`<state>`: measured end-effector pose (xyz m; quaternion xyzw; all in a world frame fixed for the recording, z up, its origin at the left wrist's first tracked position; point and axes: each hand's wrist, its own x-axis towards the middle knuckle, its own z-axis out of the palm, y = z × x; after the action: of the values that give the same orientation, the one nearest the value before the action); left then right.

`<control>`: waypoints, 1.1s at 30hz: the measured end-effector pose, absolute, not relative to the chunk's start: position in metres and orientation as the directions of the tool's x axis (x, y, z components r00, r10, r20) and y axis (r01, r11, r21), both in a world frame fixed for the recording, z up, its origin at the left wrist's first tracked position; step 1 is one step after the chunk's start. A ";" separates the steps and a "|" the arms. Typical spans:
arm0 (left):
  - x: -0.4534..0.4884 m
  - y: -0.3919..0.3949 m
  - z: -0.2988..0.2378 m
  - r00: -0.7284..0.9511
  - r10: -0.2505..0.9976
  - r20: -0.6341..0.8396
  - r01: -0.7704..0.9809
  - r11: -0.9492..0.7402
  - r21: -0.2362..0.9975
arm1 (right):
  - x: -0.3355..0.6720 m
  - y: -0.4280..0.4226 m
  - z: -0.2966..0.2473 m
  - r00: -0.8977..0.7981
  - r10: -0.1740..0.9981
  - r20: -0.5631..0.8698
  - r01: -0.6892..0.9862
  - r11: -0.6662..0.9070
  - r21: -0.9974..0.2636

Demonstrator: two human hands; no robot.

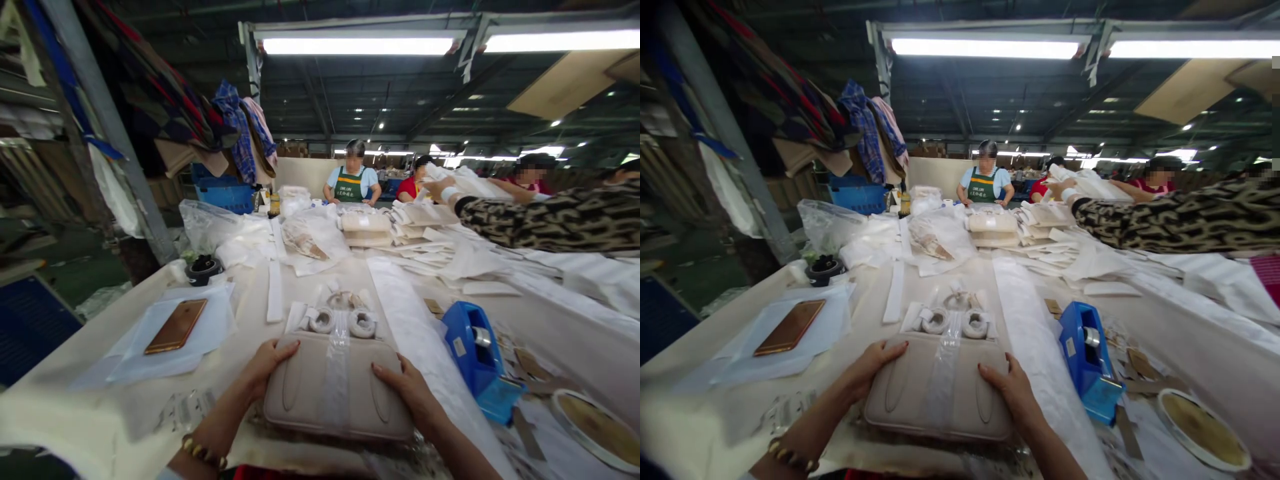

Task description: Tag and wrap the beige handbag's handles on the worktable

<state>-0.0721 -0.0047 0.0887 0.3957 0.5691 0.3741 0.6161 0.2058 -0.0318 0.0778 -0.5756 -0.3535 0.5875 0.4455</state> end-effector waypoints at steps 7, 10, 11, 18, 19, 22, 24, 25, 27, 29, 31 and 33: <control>-0.083 0.020 0.100 0.249 0.798 -0.549 -0.082 0.582 0.809 | 0.210 -0.022 0.091 -0.063 0.878 -0.475 -0.204 -0.477 -0.855; -0.086 0.024 0.104 0.319 0.753 -0.575 -0.096 0.629 0.771 | 0.215 -0.015 0.095 -0.156 0.843 -0.515 -0.224 -0.538 -0.813; -0.087 0.025 0.104 0.342 0.740 -0.579 -0.101 0.642 0.760 | 0.217 -0.013 0.096 -0.188 0.829 -0.527 -0.228 -0.559 -0.797; -0.093 0.024 0.096 0.477 0.722 -0.501 -0.174 0.637 0.751 | 0.223 -0.006 0.093 -0.390 0.727 -0.565 -0.306 -0.681 -0.665; -0.092 0.023 0.094 0.486 0.734 -0.474 -0.180 0.615 0.768 | 0.223 -0.006 0.091 -0.363 0.727 -0.583 -0.294 -0.683 -0.669; -0.088 0.021 0.086 0.397 0.796 -0.457 -0.162 0.551 0.819 | 0.222 -0.007 0.082 -0.209 0.776 -0.595 -0.224 -0.630 -0.743; -0.086 0.020 0.080 0.292 0.834 -0.468 -0.163 0.525 0.835 | 0.220 -0.008 0.080 -0.149 0.814 -0.562 -0.193 -0.581 -0.790; -0.086 0.020 0.077 0.250 0.845 -0.472 -0.170 0.518 0.838 | 0.220 -0.009 0.079 -0.141 0.820 -0.555 -0.190 -0.573 -0.797; -0.087 0.020 0.073 0.200 0.857 -0.476 -0.187 0.510 0.840 | 0.219 -0.012 0.081 -0.133 0.817 -0.561 -0.188 -0.577 -0.795; -0.086 0.018 0.072 0.169 0.861 -0.480 -0.196 0.506 0.840 | 0.217 -0.014 0.084 -0.098 0.813 -0.574 -0.175 -0.582 -0.794; -0.084 0.016 0.073 0.160 0.865 -0.475 -0.211 0.500 0.840 | 0.216 -0.017 0.087 -0.071 0.811 -0.581 -0.158 -0.585 -0.796; -0.082 0.013 0.074 0.182 0.866 -0.466 -0.230 0.498 0.836 | 0.216 -0.018 0.090 -0.084 0.810 -0.580 -0.161 -0.585 -0.795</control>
<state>-0.0823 0.0131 0.0744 0.3140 0.5064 0.3904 0.7019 0.2155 -0.0180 0.0895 -0.5747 -0.2825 0.6800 0.3571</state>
